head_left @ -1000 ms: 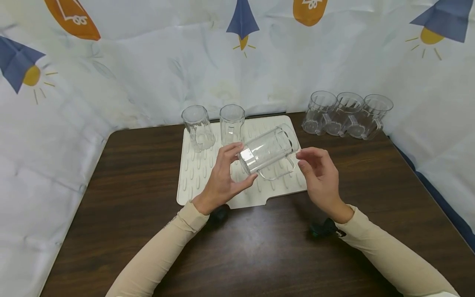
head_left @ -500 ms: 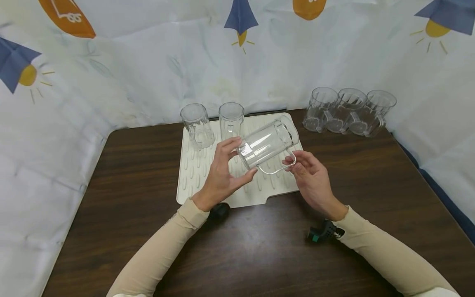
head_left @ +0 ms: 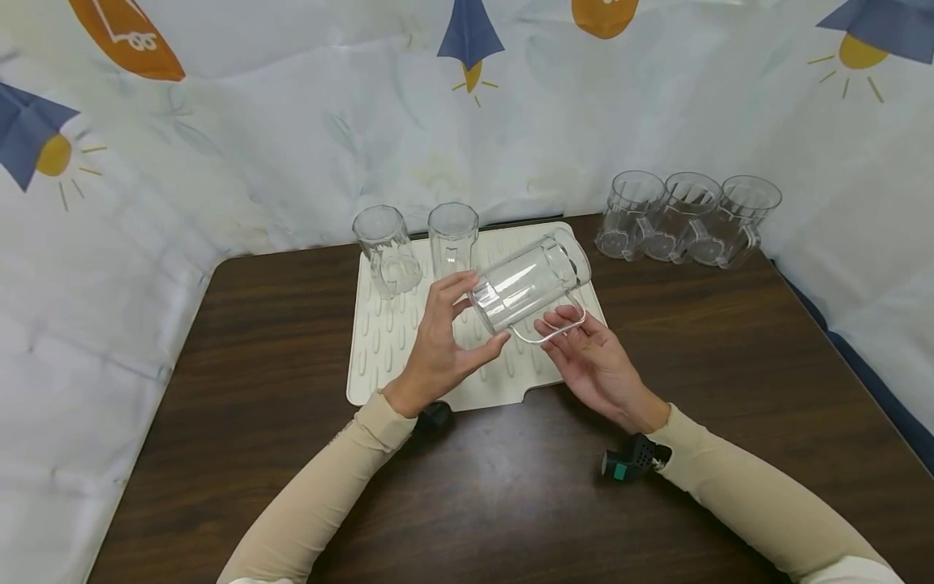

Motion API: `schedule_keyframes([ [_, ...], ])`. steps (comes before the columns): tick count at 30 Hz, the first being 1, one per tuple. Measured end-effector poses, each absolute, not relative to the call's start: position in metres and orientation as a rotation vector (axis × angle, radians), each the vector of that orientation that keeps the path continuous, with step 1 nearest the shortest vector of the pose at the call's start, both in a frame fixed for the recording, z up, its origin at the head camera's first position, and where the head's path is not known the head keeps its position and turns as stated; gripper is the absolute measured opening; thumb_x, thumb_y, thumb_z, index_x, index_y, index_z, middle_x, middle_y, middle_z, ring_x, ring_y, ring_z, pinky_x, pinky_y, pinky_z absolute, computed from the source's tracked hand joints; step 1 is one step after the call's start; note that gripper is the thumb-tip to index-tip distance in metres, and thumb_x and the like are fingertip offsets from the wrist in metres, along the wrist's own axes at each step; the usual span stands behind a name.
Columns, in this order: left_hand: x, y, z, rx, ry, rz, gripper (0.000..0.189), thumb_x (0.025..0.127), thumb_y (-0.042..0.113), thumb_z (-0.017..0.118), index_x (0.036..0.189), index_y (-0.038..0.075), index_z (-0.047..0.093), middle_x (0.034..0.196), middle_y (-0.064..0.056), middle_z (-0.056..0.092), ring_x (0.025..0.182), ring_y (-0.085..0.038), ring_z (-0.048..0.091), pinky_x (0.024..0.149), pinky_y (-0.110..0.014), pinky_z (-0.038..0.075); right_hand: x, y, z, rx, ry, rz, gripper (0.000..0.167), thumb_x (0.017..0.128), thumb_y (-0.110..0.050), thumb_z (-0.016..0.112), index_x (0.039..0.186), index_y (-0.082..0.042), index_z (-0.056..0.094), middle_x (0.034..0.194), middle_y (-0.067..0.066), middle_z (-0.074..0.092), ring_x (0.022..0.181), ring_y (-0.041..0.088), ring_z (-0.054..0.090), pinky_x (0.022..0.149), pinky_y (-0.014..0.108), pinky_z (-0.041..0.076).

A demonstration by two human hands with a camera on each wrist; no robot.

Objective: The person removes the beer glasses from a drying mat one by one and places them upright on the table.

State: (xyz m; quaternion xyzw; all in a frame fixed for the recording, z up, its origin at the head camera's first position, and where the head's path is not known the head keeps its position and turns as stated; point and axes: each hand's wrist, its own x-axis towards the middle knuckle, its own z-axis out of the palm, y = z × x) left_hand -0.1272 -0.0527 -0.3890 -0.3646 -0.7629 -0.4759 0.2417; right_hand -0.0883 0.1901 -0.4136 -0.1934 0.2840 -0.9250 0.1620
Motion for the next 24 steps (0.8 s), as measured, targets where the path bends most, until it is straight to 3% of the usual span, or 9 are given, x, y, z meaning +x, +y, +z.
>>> schedule_keyframes([
  [24, -0.128, -0.049, -0.387, -0.959, -2.089, -1.413, 0.08, 0.079, 0.004, 0.087, 0.144, -0.004, 0.041, 0.144, -0.027, 0.044, 0.137, -0.034, 0.049, 0.105, -0.036, 0.058, -0.087, 0.177, -0.402, -0.655, 0.391, -2.684, 0.03, 0.109, -0.001, 0.04, 0.12, -0.004, 0.067, 0.126, 0.013, 0.073, 0.127, 0.023, 0.069, 0.116, 0.032, 0.049],
])
